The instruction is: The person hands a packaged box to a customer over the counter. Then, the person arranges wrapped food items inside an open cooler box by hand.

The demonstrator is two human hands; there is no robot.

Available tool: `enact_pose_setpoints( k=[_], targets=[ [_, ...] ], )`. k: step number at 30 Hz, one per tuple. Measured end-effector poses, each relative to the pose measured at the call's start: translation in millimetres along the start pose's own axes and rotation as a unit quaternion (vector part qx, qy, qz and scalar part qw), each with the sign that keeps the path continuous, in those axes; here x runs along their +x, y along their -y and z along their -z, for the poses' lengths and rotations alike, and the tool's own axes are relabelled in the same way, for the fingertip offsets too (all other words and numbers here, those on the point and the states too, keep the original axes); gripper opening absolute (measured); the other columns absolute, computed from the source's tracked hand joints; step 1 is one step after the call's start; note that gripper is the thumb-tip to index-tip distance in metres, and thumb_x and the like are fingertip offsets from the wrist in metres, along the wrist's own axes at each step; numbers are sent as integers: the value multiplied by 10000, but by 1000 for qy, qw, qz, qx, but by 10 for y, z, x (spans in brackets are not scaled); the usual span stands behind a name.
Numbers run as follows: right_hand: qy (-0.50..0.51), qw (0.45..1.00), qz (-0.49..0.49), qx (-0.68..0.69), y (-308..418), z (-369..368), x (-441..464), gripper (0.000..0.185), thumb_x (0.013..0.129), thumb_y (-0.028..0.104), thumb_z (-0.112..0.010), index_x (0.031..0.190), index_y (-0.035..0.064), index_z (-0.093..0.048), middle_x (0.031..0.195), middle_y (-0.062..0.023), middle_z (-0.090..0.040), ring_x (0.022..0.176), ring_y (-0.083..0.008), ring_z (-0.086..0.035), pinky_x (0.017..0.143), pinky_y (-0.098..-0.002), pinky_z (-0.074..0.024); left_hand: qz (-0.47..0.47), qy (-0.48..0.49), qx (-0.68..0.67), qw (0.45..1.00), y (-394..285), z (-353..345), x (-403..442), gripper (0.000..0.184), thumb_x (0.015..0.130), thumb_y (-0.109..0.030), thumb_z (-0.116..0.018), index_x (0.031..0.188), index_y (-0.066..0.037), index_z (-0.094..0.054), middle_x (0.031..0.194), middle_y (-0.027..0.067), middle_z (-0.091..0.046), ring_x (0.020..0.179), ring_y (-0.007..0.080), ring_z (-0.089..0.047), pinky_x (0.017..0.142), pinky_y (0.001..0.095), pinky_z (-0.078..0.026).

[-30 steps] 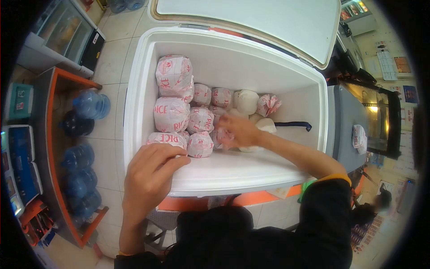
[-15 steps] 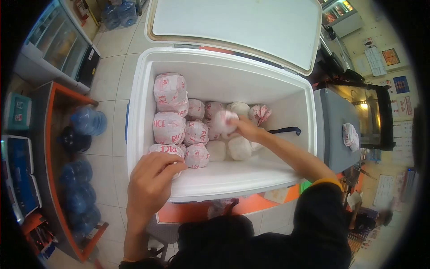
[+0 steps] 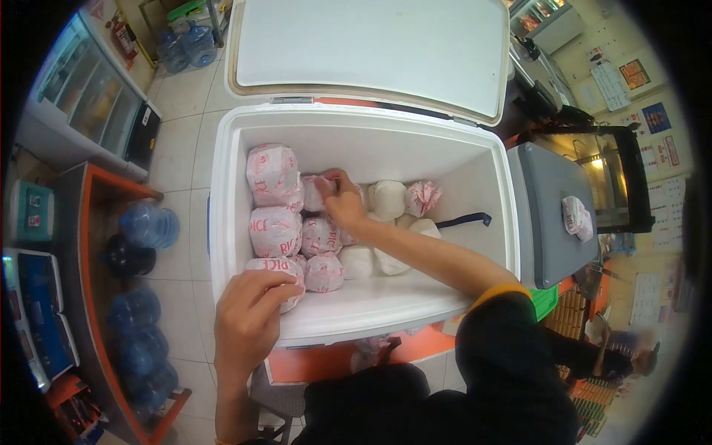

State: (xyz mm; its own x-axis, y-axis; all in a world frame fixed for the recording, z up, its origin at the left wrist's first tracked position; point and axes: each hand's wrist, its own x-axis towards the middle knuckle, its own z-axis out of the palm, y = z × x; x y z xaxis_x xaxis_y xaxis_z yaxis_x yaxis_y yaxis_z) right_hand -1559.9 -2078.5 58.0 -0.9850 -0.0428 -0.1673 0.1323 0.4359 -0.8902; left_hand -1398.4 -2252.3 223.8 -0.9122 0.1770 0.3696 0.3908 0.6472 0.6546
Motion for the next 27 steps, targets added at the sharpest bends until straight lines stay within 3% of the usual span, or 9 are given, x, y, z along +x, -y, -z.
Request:
enact_pose_setpoints(
  k=[1, 3, 7, 9, 13, 16, 19, 23, 27],
  targets=[
    [-3, 1000, 0, 0, -110, -52, 32, 409, 905, 381, -580, 1161, 62, -585, 948, -193, -607, 921, -293, -578, 840, -397, -455, 5, 0, -1, 1000, -6, 3, 5, 225, 657, 80, -592, 831, -44, -662, 871, 67, -631, 813, 257, -605, 707, 359, -473],
    [-100, 952, 179, -229, -292, -132, 87, 370, 900, 381, -589, 1107, 76, -557, 907, -196, -601, 910, -328, -570, 881, -401, -426, 5, 2, -5, 1000, -20, 11, 18, 228, 657, 86, -591, 830, -44, -661, 870, 68, -631, 815, 258, -606, 708, 361, -474],
    [-62, 985, 100, -123, -193, -18, 32, 395, 903, 385, -582, 1139, 71, -541, 983, -203, -594, 917, -308, -571, 872, -392, -438, 21, 6, -3, 1000, -52, -2, 7, 223, 666, 110, -586, 831, -27, -648, 867, 91, -632, 827, 280, -608, 714, 371, -477],
    [24, 999, -28, 3, -113, 139, 8, 414, 908, 381, -568, 1201, 89, -548, 1078, -199, -570, 958, -316, -570, 892, -401, -446, 23, 3, -4, 1000, -53, -11, 18, 223, 664, 99, -586, 828, -35, -654, 869, 85, -629, 828, 284, -605, 721, 379, -476],
    [125, 988, -38, 82, -240, 384, 14, 418, 908, 371, -559, 1212, 85, -540, 1142, -190, -548, 1007, -304, -572, 881, -396, -454, 32, 13, 4, 999, -62, -7, 9, 222, 663, 96, -584, 837, -26, -648, 877, 101, -627, 835, 298, -602, 727, 386, -475],
    [102, 955, 169, -222, -416, 589, 118, 372, 867, 283, -575, 1189, 101, -541, 1221, -152, -533, 1061, -286, -573, 899, -437, -455, 30, 16, 9, 999, -77, -16, 11, 225, 663, 97, -580, 843, -21, -646, 881, 106, -627, 837, 302, -602, 732, 387, -475],
    [28, 731, 254, -633, -180, 1102, 72, 491, 774, 192, -645, 1248, 123, -536, 1288, -127, -497, 1110, -335, -542, 866, -470, -482, 30, 18, 10, 999, -66, -15, -8, 229, 664, 98, -576, 847, -21, -646, 885, 107, -626, 841, 303, -601, 735, 388, -474],
    [104, 737, -5, -668, -362, 1434, -101, 736, 666, 269, -748, 1321, 137, -439, 1350, -183, -409, 1129, -406, -503, 881, -506, -467, 22, 14, 13, 1000, -77, -23, 4, 244, 663, 101, -571, 854, -29, -648, 893, 100, -623, 849, 297, -599, 734, 386, -472],
    [40, 726, 108, -678, -1075, 1612, 79, 647, 700, 279, -707, 1288, 143, -474, 1271, -245, -449, 1074, -386, -559, 818, -478, -505, 1, 22, 43, 999, -56, -3, -4, 244, 670, 74, -582, 875, -41, -647, 915, 89, -623, 877, 282, -591, 778, 386, -463]
  ],
)
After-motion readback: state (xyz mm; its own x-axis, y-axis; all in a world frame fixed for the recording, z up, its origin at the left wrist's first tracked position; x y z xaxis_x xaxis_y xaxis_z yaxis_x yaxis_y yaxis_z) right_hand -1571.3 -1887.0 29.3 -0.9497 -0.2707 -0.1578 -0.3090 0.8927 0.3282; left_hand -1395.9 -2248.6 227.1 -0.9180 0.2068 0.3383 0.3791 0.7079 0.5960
